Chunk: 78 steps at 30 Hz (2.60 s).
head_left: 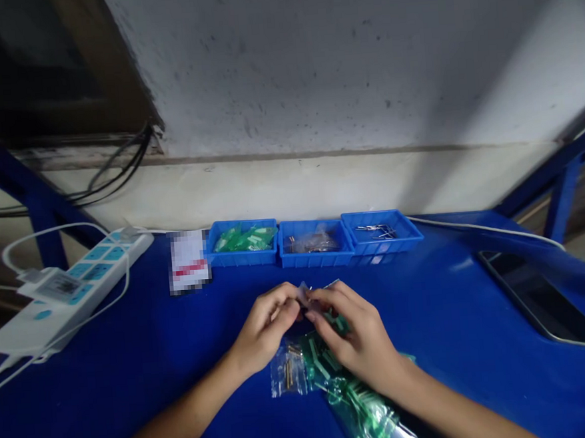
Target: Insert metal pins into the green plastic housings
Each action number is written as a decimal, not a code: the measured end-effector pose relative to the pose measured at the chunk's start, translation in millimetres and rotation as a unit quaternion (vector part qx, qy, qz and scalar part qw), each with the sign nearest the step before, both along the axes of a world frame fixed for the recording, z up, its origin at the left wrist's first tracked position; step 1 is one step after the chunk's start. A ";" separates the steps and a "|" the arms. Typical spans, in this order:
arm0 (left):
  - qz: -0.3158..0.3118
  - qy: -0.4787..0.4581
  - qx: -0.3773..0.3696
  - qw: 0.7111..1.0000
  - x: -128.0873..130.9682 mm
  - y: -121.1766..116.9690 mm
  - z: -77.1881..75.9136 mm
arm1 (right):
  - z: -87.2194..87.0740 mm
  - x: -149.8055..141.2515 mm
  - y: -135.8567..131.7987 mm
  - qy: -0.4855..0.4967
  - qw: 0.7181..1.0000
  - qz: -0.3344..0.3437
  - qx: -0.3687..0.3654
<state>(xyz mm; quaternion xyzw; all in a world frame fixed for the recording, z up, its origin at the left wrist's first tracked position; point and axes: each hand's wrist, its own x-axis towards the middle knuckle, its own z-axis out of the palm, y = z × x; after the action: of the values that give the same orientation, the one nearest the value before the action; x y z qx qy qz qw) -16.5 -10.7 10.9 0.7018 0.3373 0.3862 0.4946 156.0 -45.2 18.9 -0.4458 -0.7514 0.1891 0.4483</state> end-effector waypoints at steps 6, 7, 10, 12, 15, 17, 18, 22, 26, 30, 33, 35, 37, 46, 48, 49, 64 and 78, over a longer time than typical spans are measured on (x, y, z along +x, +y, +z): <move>0.041 -0.018 -0.085 0.995 4.0 2.2 -2.1 | -1.0 -1.0 -4.6 -0.085 0.993 0.029 0.073; 0.047 -0.012 -0.082 0.995 4.5 2.4 -1.6 | -1.4 -1.4 -4.7 -0.094 0.993 0.025 0.072; 0.055 0.003 -0.070 0.996 5.2 2.2 -0.6 | -1.4 -2.1 -4.6 -0.127 0.990 0.017 0.060; 0.056 0.010 -0.063 0.996 5.3 1.6 -0.4 | -0.5 -1.8 -4.4 -0.141 0.988 0.022 0.057; 0.054 0.006 -0.060 0.997 4.8 0.4 0.0 | 1.3 -0.1 -3.4 -0.146 0.987 0.024 0.062; 0.055 -0.002 -0.059 0.997 4.2 -0.4 0.4 | 1.8 1.2 -2.7 -0.150 0.986 0.020 0.068; 0.056 -0.005 -0.057 0.997 3.9 -0.8 0.7 | 1.9 1.9 -2.5 -0.154 0.985 0.020 0.070; 0.060 -0.012 -0.041 0.997 3.4 -1.7 1.9 | 2.6 3.0 -3.2 -0.159 0.984 0.024 0.076; 0.087 -0.033 -0.038 0.995 3.5 0.2 1.9 | 6.8 1.8 -4.9 -0.097 0.995 0.017 0.023; 0.131 -0.031 -0.028 0.990 2.7 3.2 -1.6 | 10.2 1.0 -1.9 0.055 0.994 -0.010 -0.095; 0.128 -0.023 -0.032 0.991 2.5 3.3 -5.7 | 9.8 2.0 4.3 0.181 0.968 -0.017 -0.172; 0.112 -0.029 -0.042 0.992 3.2 2.1 -7.3 | 9.5 3.0 7.9 0.222 0.951 -0.006 -0.215; 0.089 -0.043 -0.054 0.994 4.4 0.4 -7.0 | 9.7 3.5 9.5 0.231 0.940 0.007 -0.250; 0.075 -0.066 -0.062 0.993 8.4 0.7 -1.7 | 6.2 0.5 6.1 0.197 0.937 0.037 -0.285; 0.082 -0.064 -0.048 0.993 7.3 1.9 -3.5 | 5.1 0.6 7.3 0.179 0.936 0.042 -0.300; 0.082 -0.056 -0.038 0.994 6.5 2.2 -4.4 | 5.0 0.9 7.8 0.176 0.935 0.040 -0.304; 0.053 -0.004 0.003 0.999 4.2 1.7 -4.6 | 5.3 7.1 11.4 0.107 0.960 0.015 -0.257; 0.034 -0.085 -0.130 0.987 8.9 1.3 -1.3 | 4.1 0.2 7.3 0.261 0.925 0.030 -0.275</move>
<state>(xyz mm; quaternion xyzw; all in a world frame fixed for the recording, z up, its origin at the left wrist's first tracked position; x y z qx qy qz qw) -7.6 -9.4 9.6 0.5844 0.3653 0.4138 0.5948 156.2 -37.9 22.9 -0.4635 -0.5394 0.5111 0.4826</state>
